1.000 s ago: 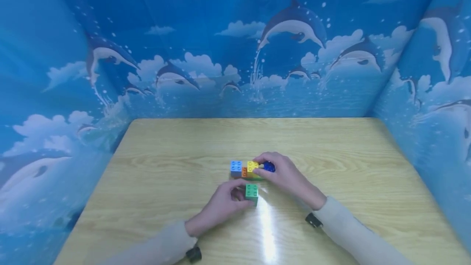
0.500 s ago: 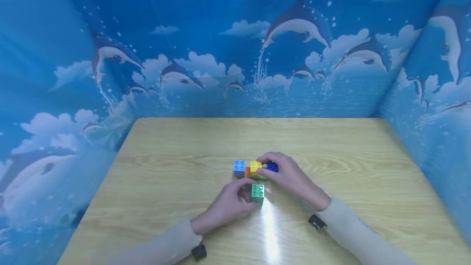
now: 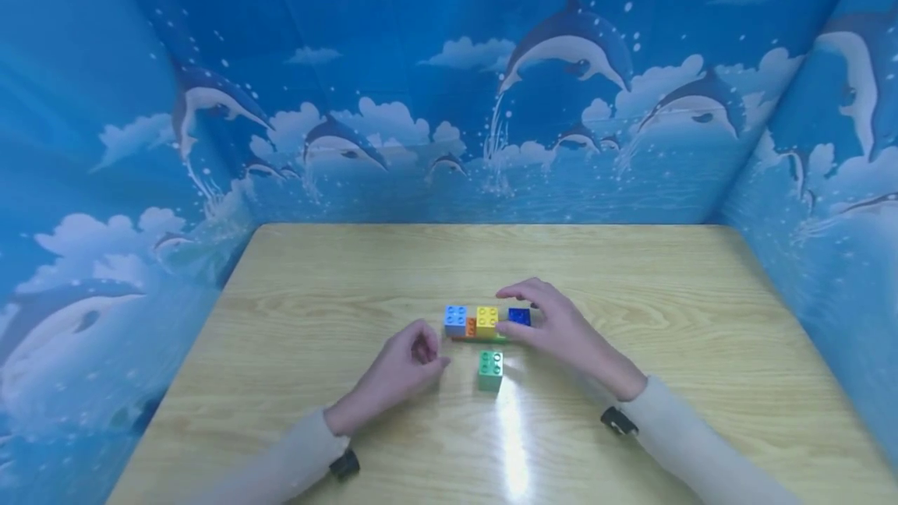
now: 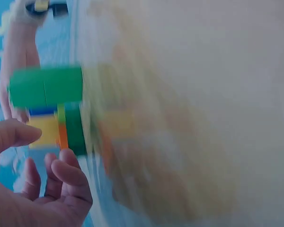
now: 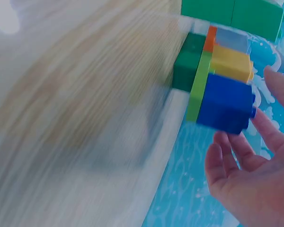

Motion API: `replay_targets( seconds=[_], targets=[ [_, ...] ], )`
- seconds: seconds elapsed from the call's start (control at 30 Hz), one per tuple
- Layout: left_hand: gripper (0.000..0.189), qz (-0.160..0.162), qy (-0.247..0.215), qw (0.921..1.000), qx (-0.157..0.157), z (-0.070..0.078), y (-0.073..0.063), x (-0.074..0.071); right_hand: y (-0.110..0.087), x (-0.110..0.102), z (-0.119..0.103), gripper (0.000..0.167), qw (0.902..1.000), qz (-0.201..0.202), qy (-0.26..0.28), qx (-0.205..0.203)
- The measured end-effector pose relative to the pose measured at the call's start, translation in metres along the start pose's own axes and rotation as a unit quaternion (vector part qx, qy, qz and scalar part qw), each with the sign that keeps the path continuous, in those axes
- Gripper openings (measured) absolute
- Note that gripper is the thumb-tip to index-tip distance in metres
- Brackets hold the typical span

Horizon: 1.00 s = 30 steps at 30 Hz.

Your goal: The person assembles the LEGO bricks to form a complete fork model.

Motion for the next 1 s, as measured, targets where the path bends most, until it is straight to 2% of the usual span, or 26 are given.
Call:
replay_targets(
  seconds=[0.1, 0.23, 0.4, 0.5, 0.73, 0.87, 1.0],
  targets=[
    [0.031, 0.028, -0.017, 0.9995, -0.005, -0.004, 0.006, -0.014, -0.006, -0.004, 0.006, 0.062, 0.9999, -0.01, -0.004, -0.004],
    [0.043, 0.029, -0.029, 0.9992, -0.003, -0.009, 0.016, -0.024, -0.013, -0.004, 0.014, 0.062, 0.9997, -0.02, -0.001, -0.014],
    [0.048, 0.012, -0.029, 0.9993, 0.022, -0.01, 0.028, -0.023, -0.017, -0.003, 0.021, 0.057, 0.9996, -0.01, 0.006, -0.024],
    [0.053, 0.002, -0.031, 0.999, 0.032, -0.008, 0.033, -0.021, -0.019, -0.004, 0.024, 0.055, 0.9997, -0.008, 0.016, -0.016],
    [0.056, -0.025, -0.026, 0.9993, 0.012, -0.01, 0.042, -0.024, -0.021, -0.002, 0.032, 0.048, 0.9972, -0.024, 0.071, 0.008],
    [0.054, -0.038, -0.024, 0.9988, 0.017, -0.013, 0.046, -0.026, -0.022, -0.001, 0.036, 0.047, 0.9962, -0.03, 0.079, 0.018],
    [0.052, -0.036, -0.017, 0.9991, 0.015, -0.013, 0.049, -0.027, -0.021, -0.002, 0.036, 0.046, 0.9955, -0.036, 0.085, 0.022]
  ],
)
Point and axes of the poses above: each hand's wrist, its own y-axis towards the middle knuckle, its own x-axis out of the palm, z = x × y, the point moved 4 cm from there along y, towards the middle knuckle, and after that the axes turned 14 degrees about -z, right-handed, at the moved point
